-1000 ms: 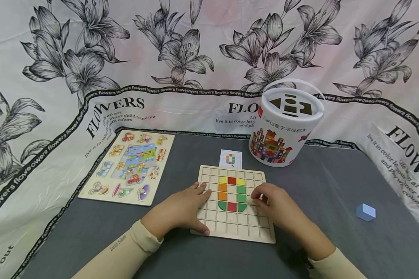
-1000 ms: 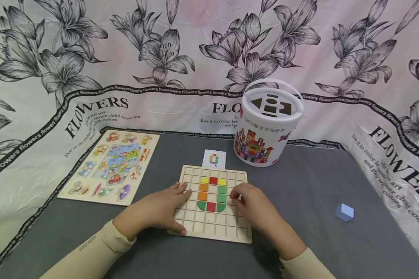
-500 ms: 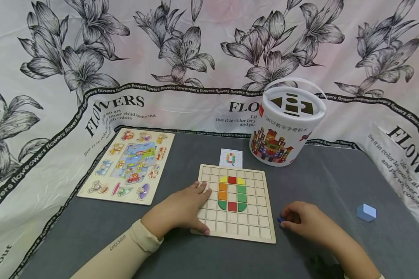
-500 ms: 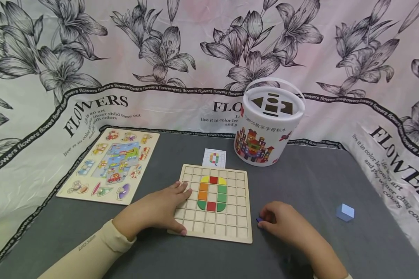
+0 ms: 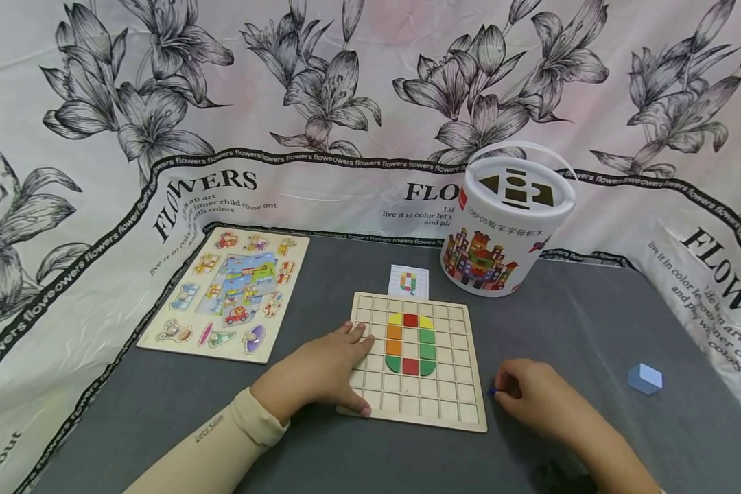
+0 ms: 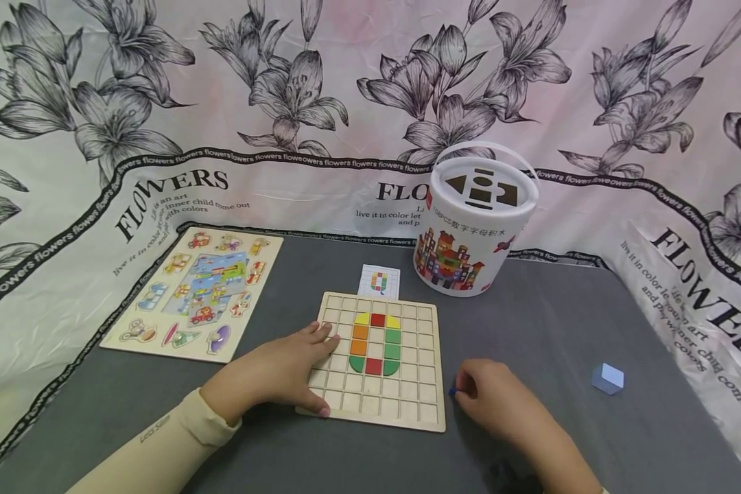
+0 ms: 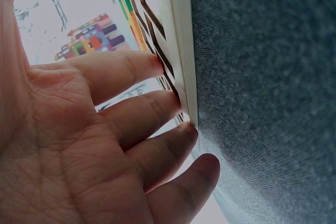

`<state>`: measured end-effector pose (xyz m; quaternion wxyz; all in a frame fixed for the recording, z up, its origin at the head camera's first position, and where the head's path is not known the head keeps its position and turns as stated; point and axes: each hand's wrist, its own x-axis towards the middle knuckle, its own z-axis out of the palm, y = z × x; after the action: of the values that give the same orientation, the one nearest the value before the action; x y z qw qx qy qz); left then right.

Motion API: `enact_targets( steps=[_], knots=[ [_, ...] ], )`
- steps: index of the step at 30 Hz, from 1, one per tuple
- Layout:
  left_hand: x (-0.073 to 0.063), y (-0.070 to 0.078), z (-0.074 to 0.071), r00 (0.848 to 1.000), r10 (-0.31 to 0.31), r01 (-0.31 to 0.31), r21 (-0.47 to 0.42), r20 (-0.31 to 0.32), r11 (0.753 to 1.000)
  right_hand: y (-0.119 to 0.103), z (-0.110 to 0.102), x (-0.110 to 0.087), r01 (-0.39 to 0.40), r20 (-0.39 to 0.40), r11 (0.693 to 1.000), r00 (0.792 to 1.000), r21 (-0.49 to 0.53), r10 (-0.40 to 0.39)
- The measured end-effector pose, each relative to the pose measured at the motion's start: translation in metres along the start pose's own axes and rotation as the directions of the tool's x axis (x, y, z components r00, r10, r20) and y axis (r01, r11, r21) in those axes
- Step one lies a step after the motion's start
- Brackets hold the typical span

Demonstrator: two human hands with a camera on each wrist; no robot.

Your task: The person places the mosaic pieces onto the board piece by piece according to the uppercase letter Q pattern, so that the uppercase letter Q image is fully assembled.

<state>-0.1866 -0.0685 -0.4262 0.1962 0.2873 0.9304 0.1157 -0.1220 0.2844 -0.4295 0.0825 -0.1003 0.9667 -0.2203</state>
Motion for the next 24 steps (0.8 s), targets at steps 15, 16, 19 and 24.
enact_targets(
  steps=[15, 16, 19, 24],
  knots=[
    [0.001, 0.0, 0.001, 1.0, -0.001, 0.001, 0.004, 0.003, 1.0, -0.075, 0.03, 0.033, 0.182, 0.04, 0.983, 0.982, 0.037, -0.183],
    [0.001, 0.0, 0.001, 1.0, -0.001, 0.001, 0.003, 0.004, 1.0, -0.075, 0.031, 0.034, 0.188, 0.048, 0.981, 0.981, 0.041, -0.19],
    [0.001, 0.0, 0.0, 1.0, -0.002, 0.002, 0.003, 0.003, 1.0, -0.075, 0.033, 0.036, 0.183, 0.07, 0.981, 0.98, 0.066, -0.187],
    [0.001, 0.0, 0.0, 1.0, -0.002, 0.002, 0.006, 0.003, 1.0, -0.072, 0.029, 0.034, 0.131, 0.064, 0.986, 0.988, 0.105, -0.138]
  ],
)
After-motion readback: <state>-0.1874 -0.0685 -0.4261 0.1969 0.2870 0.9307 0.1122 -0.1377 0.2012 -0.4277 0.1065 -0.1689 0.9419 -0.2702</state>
